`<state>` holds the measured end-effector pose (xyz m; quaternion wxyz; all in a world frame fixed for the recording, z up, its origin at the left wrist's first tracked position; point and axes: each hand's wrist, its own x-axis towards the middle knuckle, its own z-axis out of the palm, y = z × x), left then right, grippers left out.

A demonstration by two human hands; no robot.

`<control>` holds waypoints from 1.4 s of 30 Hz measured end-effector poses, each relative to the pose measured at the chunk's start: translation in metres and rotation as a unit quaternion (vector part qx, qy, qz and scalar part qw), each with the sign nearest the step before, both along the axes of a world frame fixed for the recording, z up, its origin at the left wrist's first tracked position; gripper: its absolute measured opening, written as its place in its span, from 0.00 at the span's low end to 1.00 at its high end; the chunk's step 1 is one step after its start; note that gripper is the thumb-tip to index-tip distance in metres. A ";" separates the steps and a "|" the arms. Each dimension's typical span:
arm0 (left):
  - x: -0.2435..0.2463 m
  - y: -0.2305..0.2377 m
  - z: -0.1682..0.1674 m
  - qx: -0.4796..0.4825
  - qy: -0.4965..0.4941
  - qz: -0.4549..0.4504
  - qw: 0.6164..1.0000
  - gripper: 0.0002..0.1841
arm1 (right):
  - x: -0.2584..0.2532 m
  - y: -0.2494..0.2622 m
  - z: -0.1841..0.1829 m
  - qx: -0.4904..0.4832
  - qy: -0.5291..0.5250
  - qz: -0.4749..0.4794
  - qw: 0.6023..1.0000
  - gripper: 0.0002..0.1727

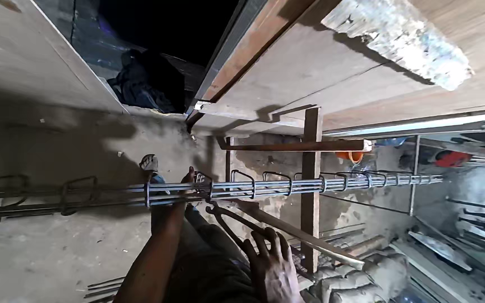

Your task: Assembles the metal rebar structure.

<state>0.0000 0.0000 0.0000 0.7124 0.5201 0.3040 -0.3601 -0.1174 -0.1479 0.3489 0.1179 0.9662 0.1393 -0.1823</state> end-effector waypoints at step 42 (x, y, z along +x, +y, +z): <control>0.022 -0.023 0.000 0.148 -0.022 -0.088 0.985 0.09 | -0.013 -0.041 -0.053 0.497 0.446 -0.585 0.459 0.14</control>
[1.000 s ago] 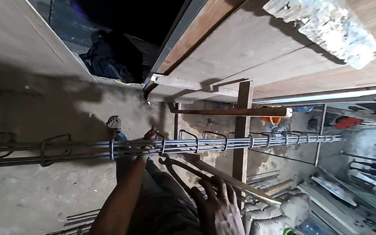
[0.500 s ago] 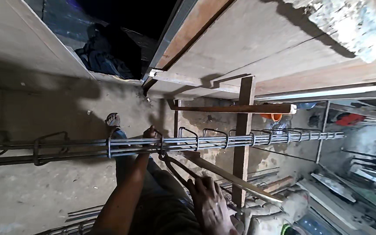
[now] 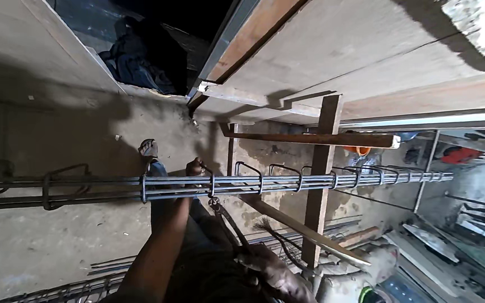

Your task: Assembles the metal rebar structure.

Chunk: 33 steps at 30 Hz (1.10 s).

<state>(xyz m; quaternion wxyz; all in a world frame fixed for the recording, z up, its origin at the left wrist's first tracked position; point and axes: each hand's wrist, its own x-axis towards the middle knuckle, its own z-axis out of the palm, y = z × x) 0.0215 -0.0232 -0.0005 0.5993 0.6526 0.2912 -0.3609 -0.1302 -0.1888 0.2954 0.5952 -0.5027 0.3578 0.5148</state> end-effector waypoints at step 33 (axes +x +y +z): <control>-0.002 -0.006 0.003 -0.083 0.047 0.189 0.977 0.22 | -0.043 0.046 -0.013 -0.532 -0.268 0.561 0.575 0.32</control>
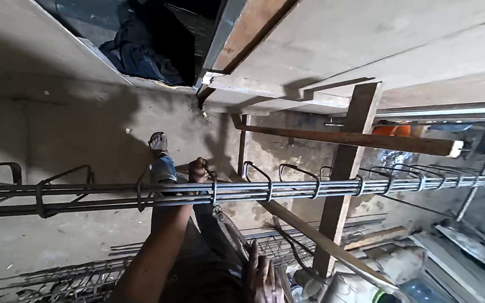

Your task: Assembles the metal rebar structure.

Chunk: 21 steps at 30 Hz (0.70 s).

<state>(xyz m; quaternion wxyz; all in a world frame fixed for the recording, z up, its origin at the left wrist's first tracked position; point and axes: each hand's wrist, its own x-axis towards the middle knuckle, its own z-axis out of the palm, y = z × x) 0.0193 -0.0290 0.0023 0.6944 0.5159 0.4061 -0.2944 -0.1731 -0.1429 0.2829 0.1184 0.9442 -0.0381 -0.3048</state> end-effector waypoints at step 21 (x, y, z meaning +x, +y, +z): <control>-0.011 -0.004 -0.012 -0.082 -0.024 0.041 0.995 0.24 | 0.010 0.012 0.042 -0.007 0.008 -0.012 1.000 0.29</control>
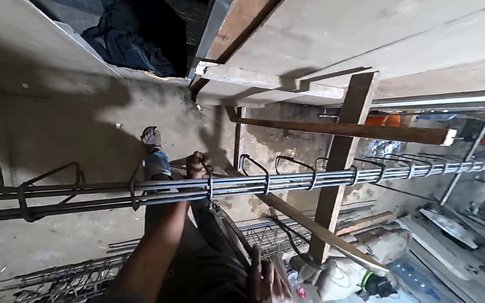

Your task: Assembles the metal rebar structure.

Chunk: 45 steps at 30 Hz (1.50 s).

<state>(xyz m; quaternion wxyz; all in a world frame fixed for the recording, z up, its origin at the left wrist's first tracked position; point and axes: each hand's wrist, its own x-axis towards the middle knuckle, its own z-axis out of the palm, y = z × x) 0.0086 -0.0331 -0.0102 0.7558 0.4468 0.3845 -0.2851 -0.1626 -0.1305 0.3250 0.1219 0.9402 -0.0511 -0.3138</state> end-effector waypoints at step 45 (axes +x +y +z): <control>0.005 0.002 0.010 0.026 0.006 0.004 1.000 0.28 | -0.008 -0.049 -0.004 0.637 0.213 -0.659 0.338 0.26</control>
